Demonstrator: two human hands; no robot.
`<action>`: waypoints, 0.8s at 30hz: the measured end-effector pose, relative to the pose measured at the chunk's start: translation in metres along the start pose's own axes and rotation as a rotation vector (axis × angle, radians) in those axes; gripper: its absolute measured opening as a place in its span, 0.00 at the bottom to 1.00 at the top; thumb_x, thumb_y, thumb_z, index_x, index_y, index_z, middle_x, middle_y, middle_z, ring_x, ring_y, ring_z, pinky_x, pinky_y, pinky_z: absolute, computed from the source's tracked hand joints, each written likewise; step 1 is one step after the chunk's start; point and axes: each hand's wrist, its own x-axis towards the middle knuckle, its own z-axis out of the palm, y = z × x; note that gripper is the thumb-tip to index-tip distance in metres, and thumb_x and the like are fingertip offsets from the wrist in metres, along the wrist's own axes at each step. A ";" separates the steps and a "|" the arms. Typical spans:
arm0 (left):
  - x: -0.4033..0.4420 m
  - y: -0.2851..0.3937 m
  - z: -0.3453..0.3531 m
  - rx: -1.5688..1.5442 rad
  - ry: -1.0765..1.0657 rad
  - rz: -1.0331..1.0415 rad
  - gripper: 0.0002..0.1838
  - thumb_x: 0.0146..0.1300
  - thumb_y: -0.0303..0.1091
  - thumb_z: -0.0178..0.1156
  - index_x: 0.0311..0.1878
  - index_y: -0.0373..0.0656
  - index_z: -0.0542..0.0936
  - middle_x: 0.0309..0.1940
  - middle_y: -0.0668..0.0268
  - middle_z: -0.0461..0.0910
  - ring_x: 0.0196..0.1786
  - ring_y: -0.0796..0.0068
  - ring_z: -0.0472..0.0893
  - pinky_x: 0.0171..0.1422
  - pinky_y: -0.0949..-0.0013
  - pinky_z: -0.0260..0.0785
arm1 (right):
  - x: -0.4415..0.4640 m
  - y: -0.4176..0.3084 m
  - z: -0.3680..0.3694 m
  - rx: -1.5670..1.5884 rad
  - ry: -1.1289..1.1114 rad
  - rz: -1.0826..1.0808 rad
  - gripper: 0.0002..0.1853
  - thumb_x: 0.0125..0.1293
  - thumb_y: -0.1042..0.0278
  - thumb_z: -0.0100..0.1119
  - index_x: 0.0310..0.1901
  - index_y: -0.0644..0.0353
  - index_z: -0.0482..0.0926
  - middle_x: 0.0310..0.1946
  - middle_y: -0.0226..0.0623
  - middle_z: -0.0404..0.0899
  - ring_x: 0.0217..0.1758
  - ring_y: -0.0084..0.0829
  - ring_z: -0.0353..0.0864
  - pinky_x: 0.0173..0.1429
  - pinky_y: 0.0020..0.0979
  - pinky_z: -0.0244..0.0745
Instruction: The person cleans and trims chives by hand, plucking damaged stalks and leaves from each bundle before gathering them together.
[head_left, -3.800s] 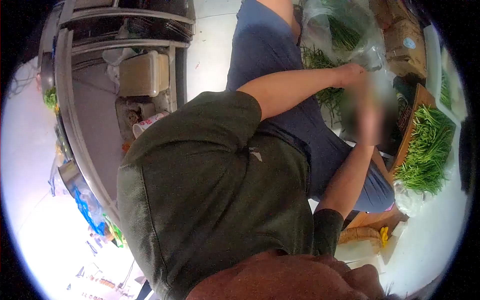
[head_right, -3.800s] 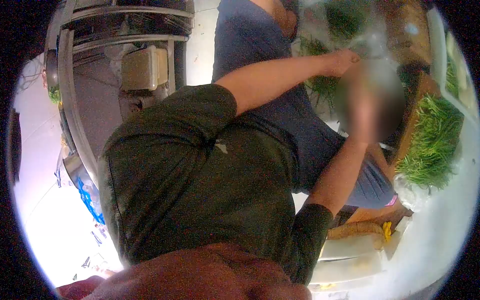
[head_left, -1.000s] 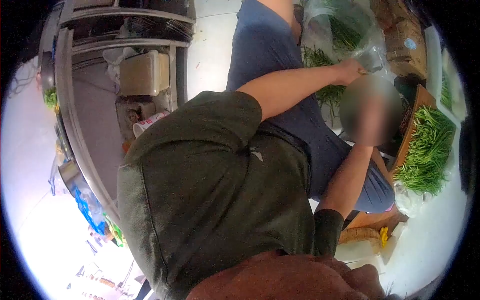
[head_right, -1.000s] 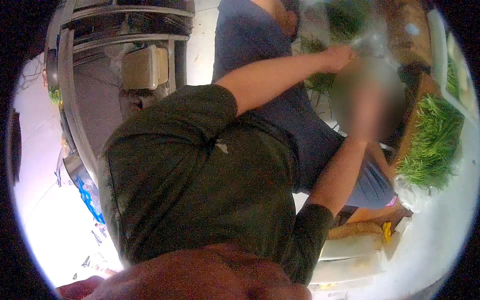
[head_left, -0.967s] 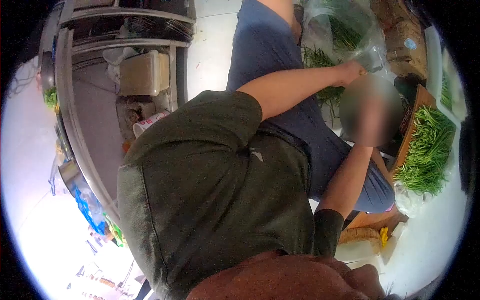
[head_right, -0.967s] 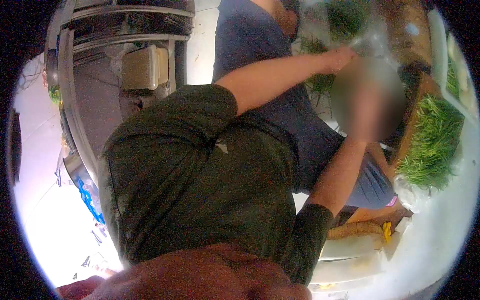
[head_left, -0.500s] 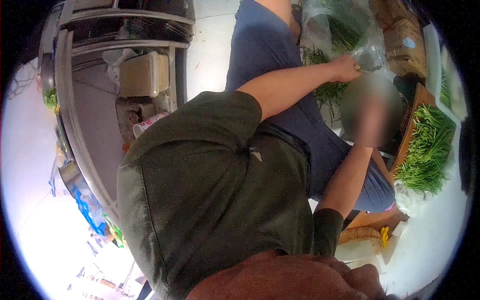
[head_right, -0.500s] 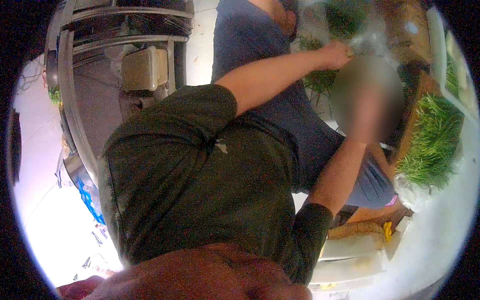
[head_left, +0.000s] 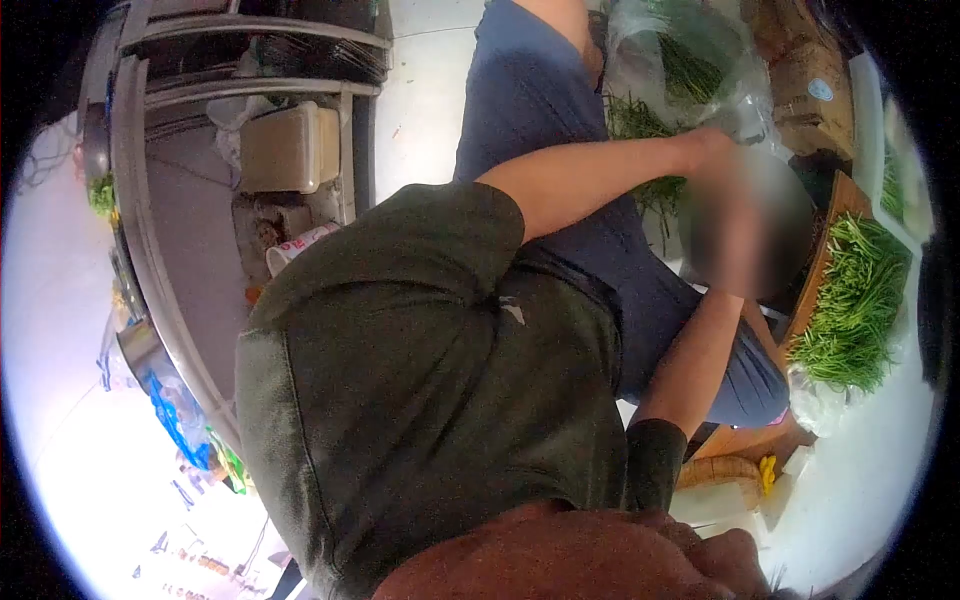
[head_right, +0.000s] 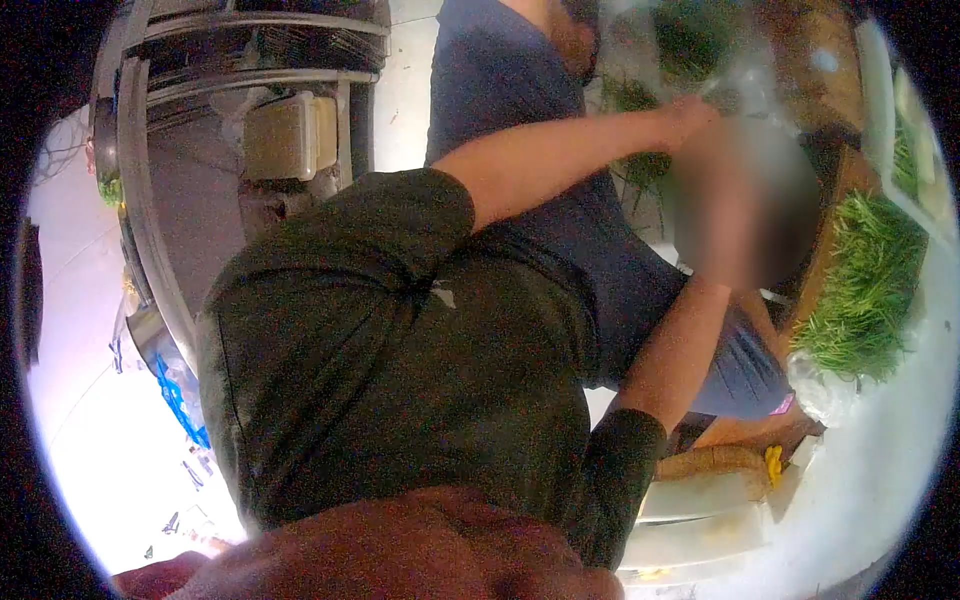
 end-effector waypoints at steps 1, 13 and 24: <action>-0.002 0.001 0.004 -0.175 0.062 -0.036 0.22 0.54 0.51 0.63 0.41 0.40 0.82 0.33 0.51 0.81 0.37 0.64 0.81 0.43 0.61 0.73 | 0.001 0.005 -0.001 -0.024 0.005 -0.015 0.14 0.70 0.61 0.51 0.33 0.63 0.77 0.25 0.31 0.77 0.27 0.21 0.71 0.34 0.26 0.66; -0.025 0.014 -0.041 -1.030 0.068 -0.529 0.28 0.49 0.56 0.67 0.43 0.41 0.81 0.33 0.62 0.80 0.37 0.67 0.77 0.42 0.61 0.69 | 0.022 0.070 -0.040 -0.287 0.257 -0.276 0.12 0.69 0.63 0.53 0.41 0.64 0.80 0.29 0.32 0.79 0.31 0.21 0.74 0.37 0.24 0.67; -0.021 0.003 -0.039 -1.090 0.207 -0.418 0.20 0.56 0.51 0.64 0.39 0.42 0.82 0.30 0.65 0.80 0.35 0.74 0.76 0.38 0.64 0.68 | 0.018 0.043 -0.035 -0.027 0.185 -0.282 0.11 0.69 0.64 0.54 0.42 0.64 0.80 0.30 0.32 0.80 0.32 0.21 0.75 0.38 0.24 0.67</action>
